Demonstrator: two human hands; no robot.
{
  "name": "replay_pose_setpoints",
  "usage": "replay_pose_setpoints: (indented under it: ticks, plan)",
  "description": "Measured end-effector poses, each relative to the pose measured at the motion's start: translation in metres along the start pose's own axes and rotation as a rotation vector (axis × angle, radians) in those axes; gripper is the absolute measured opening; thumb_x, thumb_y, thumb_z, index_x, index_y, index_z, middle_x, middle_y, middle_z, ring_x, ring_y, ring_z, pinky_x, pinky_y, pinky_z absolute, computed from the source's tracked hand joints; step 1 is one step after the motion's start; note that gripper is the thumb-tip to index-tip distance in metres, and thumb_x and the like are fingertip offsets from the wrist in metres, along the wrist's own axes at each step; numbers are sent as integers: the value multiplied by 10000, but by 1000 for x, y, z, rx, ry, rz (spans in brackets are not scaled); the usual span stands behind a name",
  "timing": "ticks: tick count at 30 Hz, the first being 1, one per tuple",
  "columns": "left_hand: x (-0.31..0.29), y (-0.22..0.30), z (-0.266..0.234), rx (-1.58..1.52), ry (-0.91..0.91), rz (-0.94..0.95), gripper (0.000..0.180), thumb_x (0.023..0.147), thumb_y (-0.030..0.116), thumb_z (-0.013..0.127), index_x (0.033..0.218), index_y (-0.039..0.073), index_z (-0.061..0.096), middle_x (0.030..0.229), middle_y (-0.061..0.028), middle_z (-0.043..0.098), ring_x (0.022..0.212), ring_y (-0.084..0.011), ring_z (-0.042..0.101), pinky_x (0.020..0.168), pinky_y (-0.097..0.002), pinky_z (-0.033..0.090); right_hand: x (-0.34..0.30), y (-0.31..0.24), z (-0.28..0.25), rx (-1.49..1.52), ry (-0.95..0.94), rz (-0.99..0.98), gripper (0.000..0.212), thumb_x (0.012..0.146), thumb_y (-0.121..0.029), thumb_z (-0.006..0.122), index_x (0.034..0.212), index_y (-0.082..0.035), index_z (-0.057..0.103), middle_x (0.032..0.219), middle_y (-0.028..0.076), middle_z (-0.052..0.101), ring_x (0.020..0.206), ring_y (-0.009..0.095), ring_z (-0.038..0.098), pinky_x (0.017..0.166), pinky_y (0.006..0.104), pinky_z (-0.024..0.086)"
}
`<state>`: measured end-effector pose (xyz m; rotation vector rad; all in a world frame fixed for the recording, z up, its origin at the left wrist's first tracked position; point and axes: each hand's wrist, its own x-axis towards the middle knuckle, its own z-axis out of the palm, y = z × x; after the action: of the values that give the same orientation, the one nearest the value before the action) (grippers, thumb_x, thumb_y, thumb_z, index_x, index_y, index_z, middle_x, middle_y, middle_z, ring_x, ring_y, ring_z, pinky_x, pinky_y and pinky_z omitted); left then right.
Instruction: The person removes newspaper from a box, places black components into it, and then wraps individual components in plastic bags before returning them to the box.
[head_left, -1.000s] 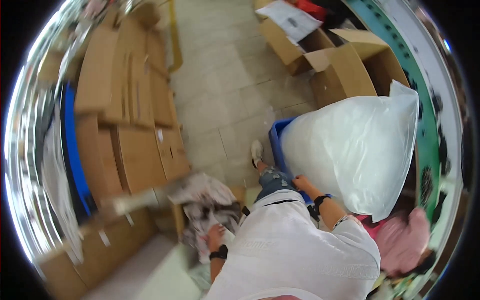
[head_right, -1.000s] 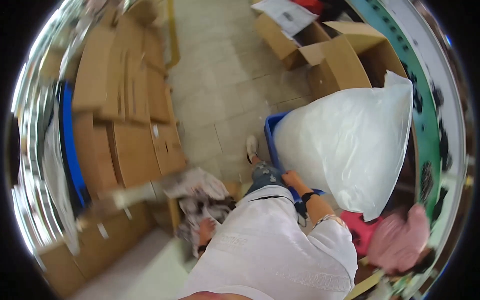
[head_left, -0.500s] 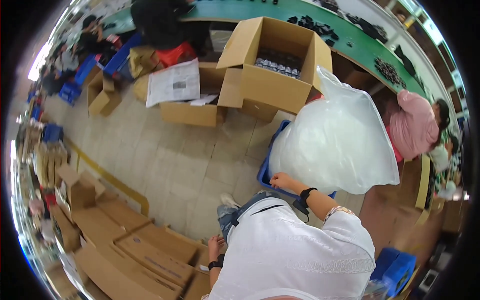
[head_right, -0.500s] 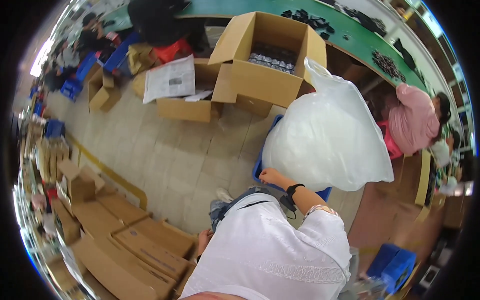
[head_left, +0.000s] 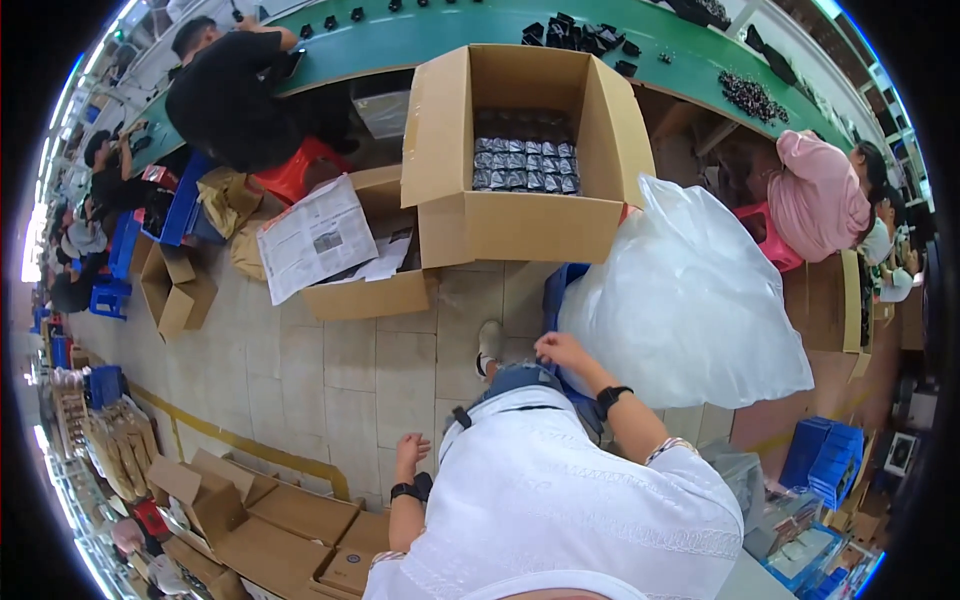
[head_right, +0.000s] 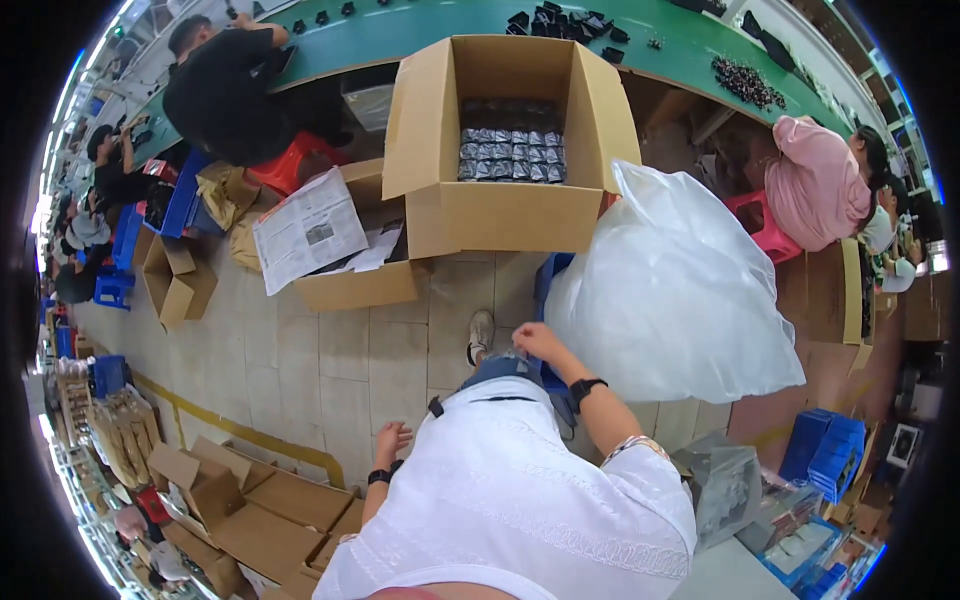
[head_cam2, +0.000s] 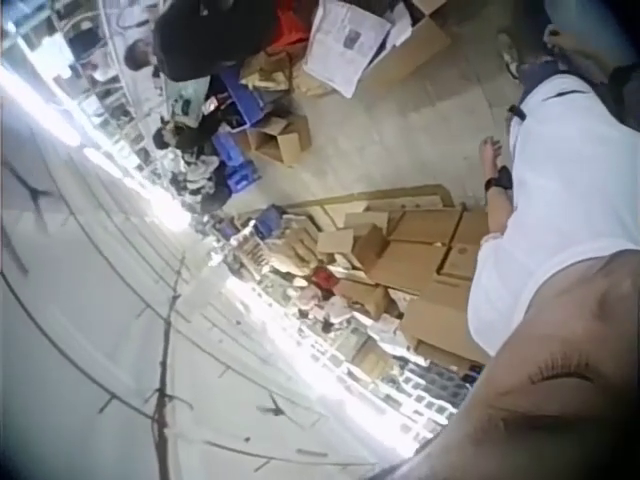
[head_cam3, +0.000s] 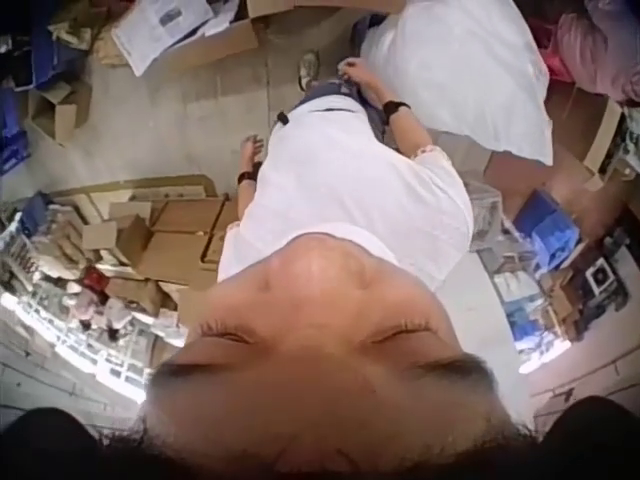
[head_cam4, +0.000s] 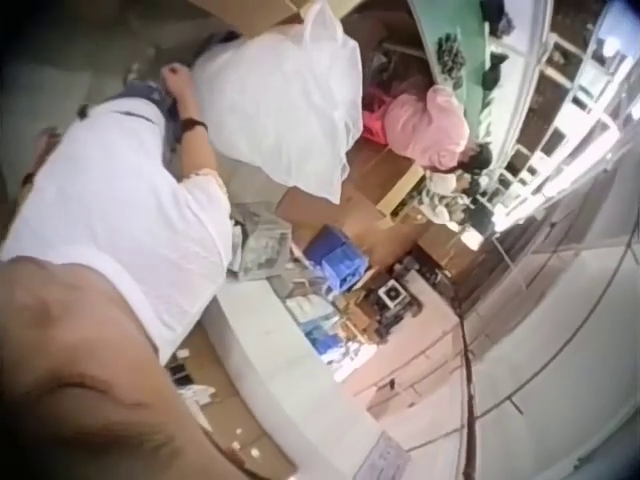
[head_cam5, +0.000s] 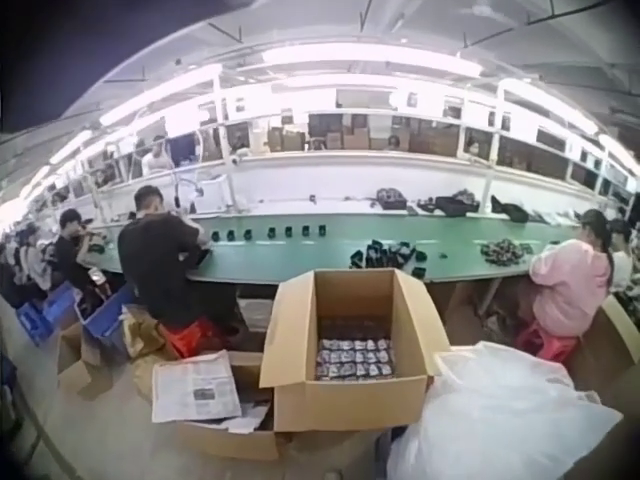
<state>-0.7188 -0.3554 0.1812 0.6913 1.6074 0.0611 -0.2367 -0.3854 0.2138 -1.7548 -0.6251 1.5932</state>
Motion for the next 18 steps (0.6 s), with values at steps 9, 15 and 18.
replay_pose_setpoints:
  ticks: [9,15,18]
  plan:
    - [30,357,97,203,-121,750,185,951,165,548,1058,23,602,882,-42,650,809,-107,609,725,-251,483,97,-244,-94,-269,283,-448,165,900,-168,634,978,-25,658,822,0,628,752,54,541,681,236,473]
    - [0,595,244,414,-380,1142,157,922,108,574,1038,8,609,901,-90,654,832,-155,639,753,-286,503,218,-321,-214,-40,366,-402,207,908,-147,604,1031,15,638,875,60,663,779,116,606,696,248,494]
    - [59,651,320,687,-335,1321,141,874,104,604,984,17,615,872,-135,671,788,-247,668,716,-324,519,293,-333,-252,-391,296,-238,228,864,-209,633,976,-14,668,830,78,686,760,147,635,711,288,513]
